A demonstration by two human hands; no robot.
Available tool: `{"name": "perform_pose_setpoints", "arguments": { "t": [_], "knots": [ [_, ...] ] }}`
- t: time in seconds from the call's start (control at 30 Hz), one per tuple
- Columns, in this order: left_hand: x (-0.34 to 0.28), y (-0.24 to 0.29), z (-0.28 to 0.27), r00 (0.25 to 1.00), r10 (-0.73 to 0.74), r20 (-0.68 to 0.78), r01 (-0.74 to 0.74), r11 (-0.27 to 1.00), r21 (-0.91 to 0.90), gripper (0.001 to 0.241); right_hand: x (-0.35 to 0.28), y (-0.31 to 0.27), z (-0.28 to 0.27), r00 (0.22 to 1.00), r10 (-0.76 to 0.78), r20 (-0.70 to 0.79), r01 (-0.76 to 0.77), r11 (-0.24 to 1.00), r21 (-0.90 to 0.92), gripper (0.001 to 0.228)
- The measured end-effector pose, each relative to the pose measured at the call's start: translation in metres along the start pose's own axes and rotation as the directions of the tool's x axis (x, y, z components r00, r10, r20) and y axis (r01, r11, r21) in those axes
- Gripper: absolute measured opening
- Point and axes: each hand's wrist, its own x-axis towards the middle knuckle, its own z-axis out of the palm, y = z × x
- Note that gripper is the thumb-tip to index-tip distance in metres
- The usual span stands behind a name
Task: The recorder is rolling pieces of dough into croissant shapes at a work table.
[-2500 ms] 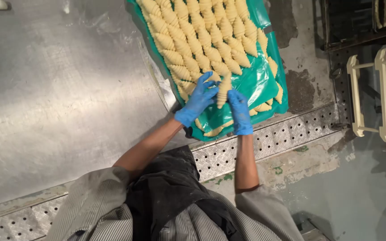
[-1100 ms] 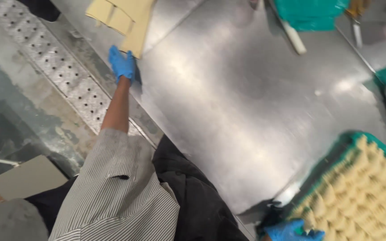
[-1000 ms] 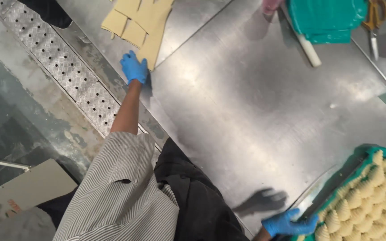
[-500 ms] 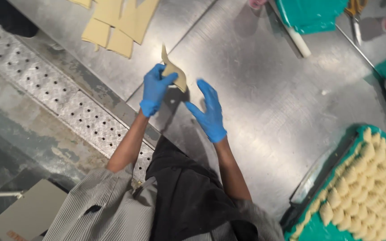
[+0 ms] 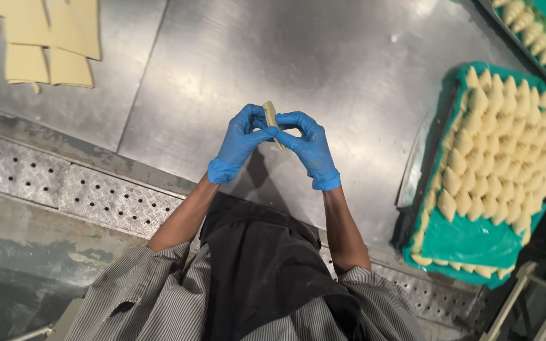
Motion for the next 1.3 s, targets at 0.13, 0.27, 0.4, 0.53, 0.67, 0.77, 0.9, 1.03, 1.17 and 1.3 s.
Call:
{"name": "perform_pose_setpoints", "arguments": {
  "t": [0.13,0.27,0.4,0.53,0.67,0.77,0.9,1.03,1.17,1.3],
  "knots": [
    [-0.001,-0.021,0.020,0.998,-0.028,0.052,0.034,0.994,-0.108,0.036,-0.022,0.038,-0.027,0.995,0.011,-0.101,-0.003,0.997,0.074,0.028],
    [-0.005,-0.036,0.035,0.999,-0.012,0.032,0.012,1.000,-0.021,0.028,-0.036,0.015,-0.020,0.980,-0.030,-0.198,0.003,0.991,-0.135,0.030],
    [-0.006,-0.066,0.040,0.992,-0.088,-0.087,0.083,0.994,-0.066,0.015,-0.034,0.063,-0.028,0.939,-0.127,-0.320,0.076,0.983,-0.169,0.027],
    [-0.007,-0.124,0.016,0.984,-0.078,-0.158,0.070,0.996,-0.057,0.013,-0.029,0.084,-0.097,0.908,0.247,-0.338,-0.124,0.929,0.347,0.026],
    [-0.019,-0.108,0.006,0.977,-0.160,-0.143,0.040,0.789,-0.613,0.012,-0.042,0.083,-0.226,0.896,0.137,-0.421,0.039,0.923,0.383,0.013],
    [-0.026,-0.058,0.026,0.966,-0.236,-0.104,0.087,0.678,-0.730,0.015,-0.056,-0.024,-0.260,0.831,-0.011,-0.556,0.143,0.970,0.195,0.006],
    [-0.023,-0.045,0.049,0.910,-0.361,-0.205,0.157,0.756,-0.636,0.032,-0.043,-0.041,-0.321,0.777,-0.252,-0.576,0.178,0.967,-0.183,0.010],
    [-0.019,-0.102,0.050,0.880,-0.391,-0.270,0.170,0.789,-0.591,0.040,-0.021,0.057,-0.286,0.749,-0.473,-0.463,0.094,0.769,-0.633,0.019],
    [-0.028,-0.115,0.056,0.885,-0.391,-0.254,0.164,0.772,-0.614,0.029,-0.038,0.171,-0.190,0.895,-0.314,-0.317,-0.061,0.617,-0.784,0.035],
    [-0.036,-0.096,0.074,0.915,-0.335,-0.226,0.037,0.627,-0.778,0.024,-0.103,0.253,-0.065,0.921,0.300,-0.248,-0.343,0.926,-0.156,0.056]
  ]
}}
